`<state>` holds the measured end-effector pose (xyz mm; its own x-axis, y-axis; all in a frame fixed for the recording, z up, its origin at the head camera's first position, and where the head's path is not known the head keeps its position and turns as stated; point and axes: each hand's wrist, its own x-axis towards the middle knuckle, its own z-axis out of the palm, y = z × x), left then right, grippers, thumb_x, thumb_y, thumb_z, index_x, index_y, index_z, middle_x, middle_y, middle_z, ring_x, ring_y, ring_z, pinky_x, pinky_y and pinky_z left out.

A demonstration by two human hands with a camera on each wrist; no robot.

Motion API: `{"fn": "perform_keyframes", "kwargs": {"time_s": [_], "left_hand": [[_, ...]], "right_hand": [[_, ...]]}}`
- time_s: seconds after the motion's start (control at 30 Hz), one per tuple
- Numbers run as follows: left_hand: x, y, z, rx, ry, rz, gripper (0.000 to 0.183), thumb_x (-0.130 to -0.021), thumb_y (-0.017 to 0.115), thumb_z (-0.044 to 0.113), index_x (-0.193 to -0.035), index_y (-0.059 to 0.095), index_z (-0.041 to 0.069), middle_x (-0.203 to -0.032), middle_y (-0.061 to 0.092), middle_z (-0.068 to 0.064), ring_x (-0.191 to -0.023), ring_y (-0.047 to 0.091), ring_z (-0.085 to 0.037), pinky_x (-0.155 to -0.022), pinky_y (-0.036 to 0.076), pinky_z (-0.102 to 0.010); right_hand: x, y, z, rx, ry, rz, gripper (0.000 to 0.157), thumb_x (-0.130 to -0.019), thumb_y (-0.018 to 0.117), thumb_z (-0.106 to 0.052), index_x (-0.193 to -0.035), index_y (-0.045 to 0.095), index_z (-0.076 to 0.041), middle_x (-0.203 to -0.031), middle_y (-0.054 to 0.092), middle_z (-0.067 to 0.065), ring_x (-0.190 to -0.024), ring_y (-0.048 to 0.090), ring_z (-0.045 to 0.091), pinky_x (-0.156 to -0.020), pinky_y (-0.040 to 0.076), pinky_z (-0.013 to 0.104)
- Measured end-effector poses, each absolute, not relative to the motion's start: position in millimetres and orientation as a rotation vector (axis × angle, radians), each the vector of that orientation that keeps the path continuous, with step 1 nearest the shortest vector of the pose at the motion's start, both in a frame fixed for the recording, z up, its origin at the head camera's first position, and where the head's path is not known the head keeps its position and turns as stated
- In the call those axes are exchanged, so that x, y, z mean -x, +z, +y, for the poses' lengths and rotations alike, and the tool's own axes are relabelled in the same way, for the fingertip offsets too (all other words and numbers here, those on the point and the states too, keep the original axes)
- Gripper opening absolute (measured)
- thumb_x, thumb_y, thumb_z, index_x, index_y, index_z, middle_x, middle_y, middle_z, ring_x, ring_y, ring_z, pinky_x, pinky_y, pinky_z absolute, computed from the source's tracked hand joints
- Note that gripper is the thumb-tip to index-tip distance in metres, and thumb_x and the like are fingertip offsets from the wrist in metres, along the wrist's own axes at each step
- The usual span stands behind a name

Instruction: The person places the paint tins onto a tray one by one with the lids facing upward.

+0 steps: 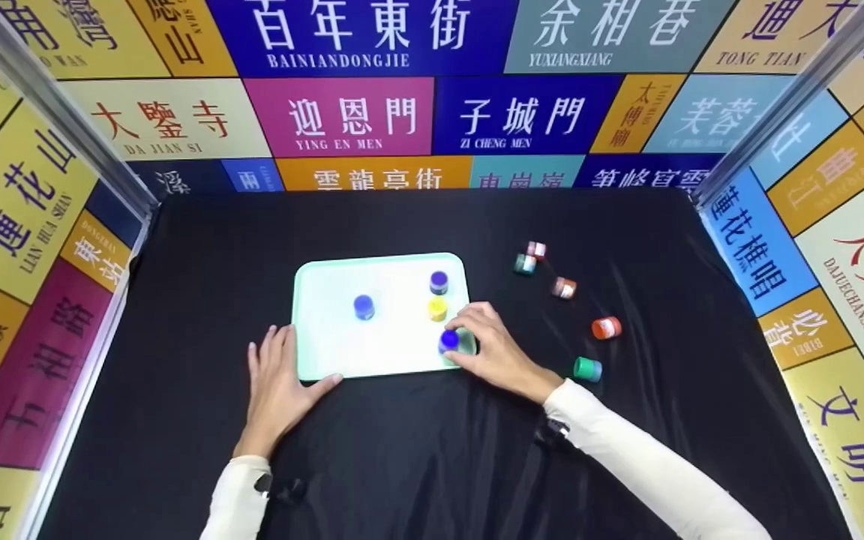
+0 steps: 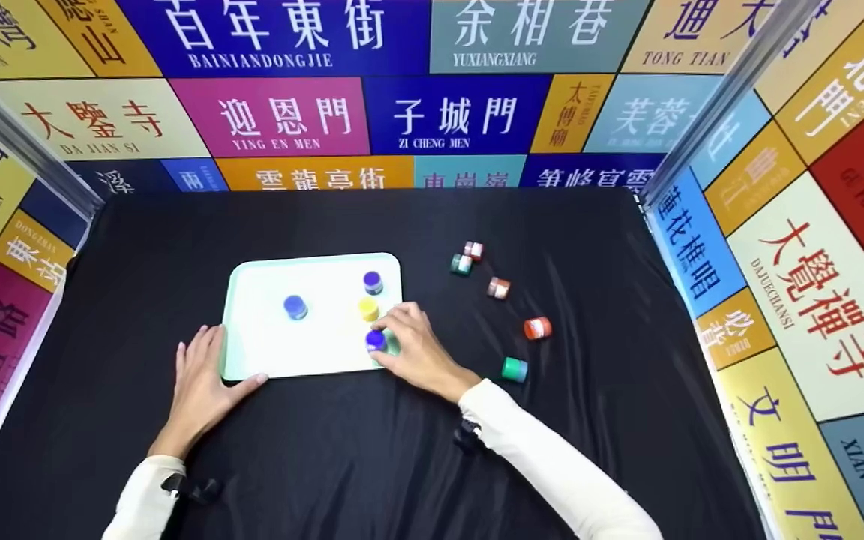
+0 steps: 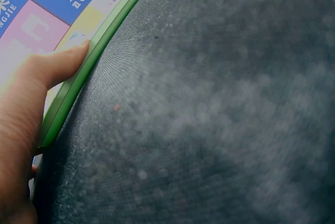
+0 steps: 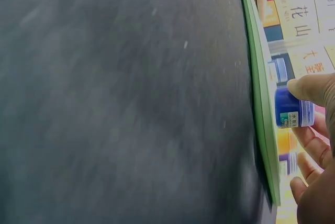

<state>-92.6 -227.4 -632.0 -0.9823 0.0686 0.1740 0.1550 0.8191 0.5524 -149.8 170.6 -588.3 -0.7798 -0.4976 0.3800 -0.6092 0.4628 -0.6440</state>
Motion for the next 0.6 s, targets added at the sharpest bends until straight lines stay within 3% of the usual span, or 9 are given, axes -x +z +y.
{"fn": "perform_keyframes", "kwargs": {"time_s": [0.6], "left_hand": [[93, -633, -228, 0.185, -0.885, -2.831, 0.120, -0.086, 0.086, 0.065, -0.169, 0.034, -0.005, -0.170, 0.038, -0.028, -0.166, 0.018, -0.046, -0.133, -0.001, -0.068]], "right_hand": [[153, -586, 111, -1.062, 1.214, -2.584, 0.031, -0.091, 0.090, -0.014, -0.119, 0.078, -0.008, -0.116, 0.075, 0.004, -0.119, 0.055, 0.027, -0.107, 0.046, 0.043]]}}
